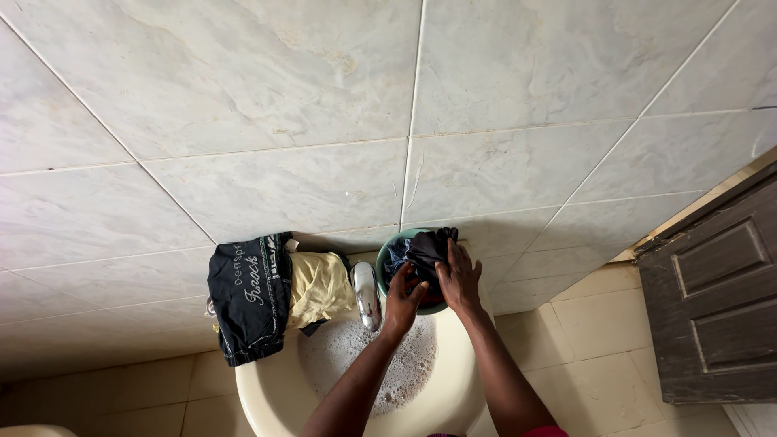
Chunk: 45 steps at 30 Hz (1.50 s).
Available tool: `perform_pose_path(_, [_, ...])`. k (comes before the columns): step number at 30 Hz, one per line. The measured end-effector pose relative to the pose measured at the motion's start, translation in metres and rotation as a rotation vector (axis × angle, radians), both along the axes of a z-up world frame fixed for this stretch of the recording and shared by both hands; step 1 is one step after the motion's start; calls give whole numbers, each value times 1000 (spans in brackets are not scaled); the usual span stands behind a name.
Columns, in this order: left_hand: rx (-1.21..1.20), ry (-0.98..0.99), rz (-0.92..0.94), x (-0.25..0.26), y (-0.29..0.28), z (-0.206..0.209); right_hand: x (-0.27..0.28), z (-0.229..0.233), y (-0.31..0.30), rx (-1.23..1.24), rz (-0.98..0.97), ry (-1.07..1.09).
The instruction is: Manually washing clothing items in a bathroom sink and bathtub.
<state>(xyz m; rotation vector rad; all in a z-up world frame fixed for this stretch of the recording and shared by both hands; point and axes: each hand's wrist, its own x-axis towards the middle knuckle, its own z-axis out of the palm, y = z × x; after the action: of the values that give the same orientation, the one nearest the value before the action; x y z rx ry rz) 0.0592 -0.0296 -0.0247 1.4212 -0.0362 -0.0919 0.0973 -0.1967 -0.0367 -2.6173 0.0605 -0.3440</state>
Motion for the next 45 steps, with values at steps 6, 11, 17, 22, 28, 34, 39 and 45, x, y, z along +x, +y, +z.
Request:
perform_pose_path(6, [26,-19,13,1,0,-4,1,-10,2,-14,-20,-22])
perform_pose_path(11, [48,-29,10,1,1,-2,-5,-8,4,-64,-8,-11])
perform_pose_path(17, [84,-44,5,1,1,-4,-5,-10,4,-73,-16,41])
perform_pose_path(22, [80,-27,-7,1,3,2,-2,-17,6,-139,-60,99])
perform_pose_path(28, [82,-14,-5,1,3,9,0,-10,-1,-110,-67,105])
perform_pose_path(34, [45,-55,28,4,2,-2,6,-11,-9,-42,-100,220])
perform_pose_path(39, [72,-56,14,1,4,6,9,-20,-9,-119,-140,269])
perform_pose_path(45, [24,-15,-14,0,6,10,3,-33,-3,-139,-214,-5])
